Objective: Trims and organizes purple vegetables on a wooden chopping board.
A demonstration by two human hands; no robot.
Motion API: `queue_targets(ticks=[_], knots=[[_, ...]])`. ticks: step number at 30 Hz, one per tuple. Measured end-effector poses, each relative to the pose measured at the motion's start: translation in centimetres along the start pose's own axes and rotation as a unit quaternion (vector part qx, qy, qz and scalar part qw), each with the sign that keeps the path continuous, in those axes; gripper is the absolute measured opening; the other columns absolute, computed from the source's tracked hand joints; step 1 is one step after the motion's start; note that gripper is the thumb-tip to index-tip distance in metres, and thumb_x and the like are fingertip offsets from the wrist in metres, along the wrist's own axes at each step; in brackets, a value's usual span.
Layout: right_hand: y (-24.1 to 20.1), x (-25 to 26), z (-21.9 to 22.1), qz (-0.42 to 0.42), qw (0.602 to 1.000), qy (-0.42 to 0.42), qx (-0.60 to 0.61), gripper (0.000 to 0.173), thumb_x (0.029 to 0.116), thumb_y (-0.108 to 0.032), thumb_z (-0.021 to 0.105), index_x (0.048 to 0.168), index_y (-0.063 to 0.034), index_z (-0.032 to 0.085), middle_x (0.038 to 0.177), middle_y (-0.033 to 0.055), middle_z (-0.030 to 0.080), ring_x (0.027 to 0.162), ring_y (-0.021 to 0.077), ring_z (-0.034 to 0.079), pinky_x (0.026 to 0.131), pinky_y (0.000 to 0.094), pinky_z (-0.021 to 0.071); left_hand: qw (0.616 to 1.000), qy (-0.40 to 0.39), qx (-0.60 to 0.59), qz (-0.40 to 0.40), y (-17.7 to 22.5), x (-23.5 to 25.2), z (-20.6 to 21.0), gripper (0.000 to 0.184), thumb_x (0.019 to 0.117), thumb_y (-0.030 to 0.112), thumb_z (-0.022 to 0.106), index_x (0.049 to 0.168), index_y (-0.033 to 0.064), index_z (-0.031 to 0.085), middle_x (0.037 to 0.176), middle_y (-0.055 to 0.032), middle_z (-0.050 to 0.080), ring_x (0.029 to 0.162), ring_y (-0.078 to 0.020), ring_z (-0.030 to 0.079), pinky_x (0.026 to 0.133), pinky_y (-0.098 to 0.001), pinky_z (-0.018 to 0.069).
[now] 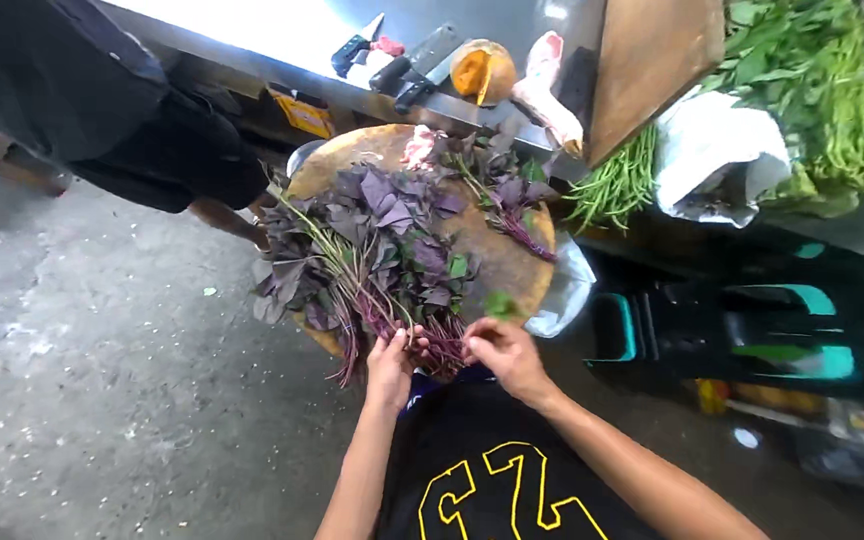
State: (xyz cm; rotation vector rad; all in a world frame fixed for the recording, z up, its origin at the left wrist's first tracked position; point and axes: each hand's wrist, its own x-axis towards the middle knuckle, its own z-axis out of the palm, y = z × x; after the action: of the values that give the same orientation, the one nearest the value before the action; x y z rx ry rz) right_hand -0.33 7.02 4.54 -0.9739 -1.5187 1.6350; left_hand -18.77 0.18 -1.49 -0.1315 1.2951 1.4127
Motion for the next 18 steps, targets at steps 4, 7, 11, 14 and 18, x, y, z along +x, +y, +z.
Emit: queue_targets(ticks=[4,7,11,14,18], knots=[[-0.9,-1.3,-7.4,-0.062,0.988,0.141,-0.016,0.013,0.0975,-0.005,0.059,0.109,-0.0033,0.064,0.097,0.0028,0.074,0.077,0.0167,0.072,0.070,0.0363,0.0647,0.999,0.022,-0.032,-0.011,0.9,-0.5,1.0,0.039,0.1138,0.022,0.029,0.143,-0.0029,0.038,0.112,-0.0237,0.071,0.088,-0.0327,0.074,0.075,-0.0451,0.0629],[0.7,0.0,-14.4,-0.064,0.953,0.294,-0.036,0.012,0.1010,-0.008,0.052,0.113,-0.0035,0.053,0.091,-0.0008,0.070,0.070,0.0129,0.069,0.066,0.0340,0.0634,0.995,0.048,-0.082,-0.010,1.0,-0.9,1.2,0.044,0.1144,0.027,0.023,0.147,-0.0008,0.034,0.122,-0.0273,0.066,0.097,-0.0398,0.073,0.081,-0.0514,0.0618],[6.9,1.4,-22.2,0.232,0.899,0.234,-0.289,0.055,0.0991,-0.009,0.061,0.149,0.0054,0.043,0.132,0.0293,0.060,0.113,0.0383,0.065,0.098,0.0553,0.0519,0.998,0.061,-0.027,-0.013,1.2,-1.6,0.3,0.036,0.1125,0.016,0.030,0.141,-0.0038,0.041,0.114,-0.0237,0.066,0.094,-0.0355,0.072,0.081,-0.0499,0.0618],[6.3,2.5,-19.6,0.218,0.925,0.098,-0.296,0.048,0.1022,-0.012,0.057,0.147,0.0040,0.047,0.136,0.0310,0.058,0.115,0.0440,0.063,0.094,0.0597,0.0518,0.997,0.070,0.010,0.004,2.3,-1.4,0.0,0.028,0.1091,0.007,0.041,0.134,-0.0054,0.047,0.108,-0.0237,0.069,0.089,-0.0342,0.073,0.080,-0.0489,0.0626],[2.8,3.9,-7.5,0.089,0.964,-0.179,-0.177,0.041,0.1011,-0.023,0.056,0.137,-0.0031,0.061,0.128,0.0143,0.067,0.111,0.0209,0.068,0.096,0.0403,0.0581,0.996,0.077,0.042,0.033,2.3,-0.6,-0.6,0.037,0.1055,0.004,0.050,0.141,-0.0027,0.042,0.105,-0.0228,0.070,0.085,-0.0330,0.074,0.077,-0.0474,0.0633]])
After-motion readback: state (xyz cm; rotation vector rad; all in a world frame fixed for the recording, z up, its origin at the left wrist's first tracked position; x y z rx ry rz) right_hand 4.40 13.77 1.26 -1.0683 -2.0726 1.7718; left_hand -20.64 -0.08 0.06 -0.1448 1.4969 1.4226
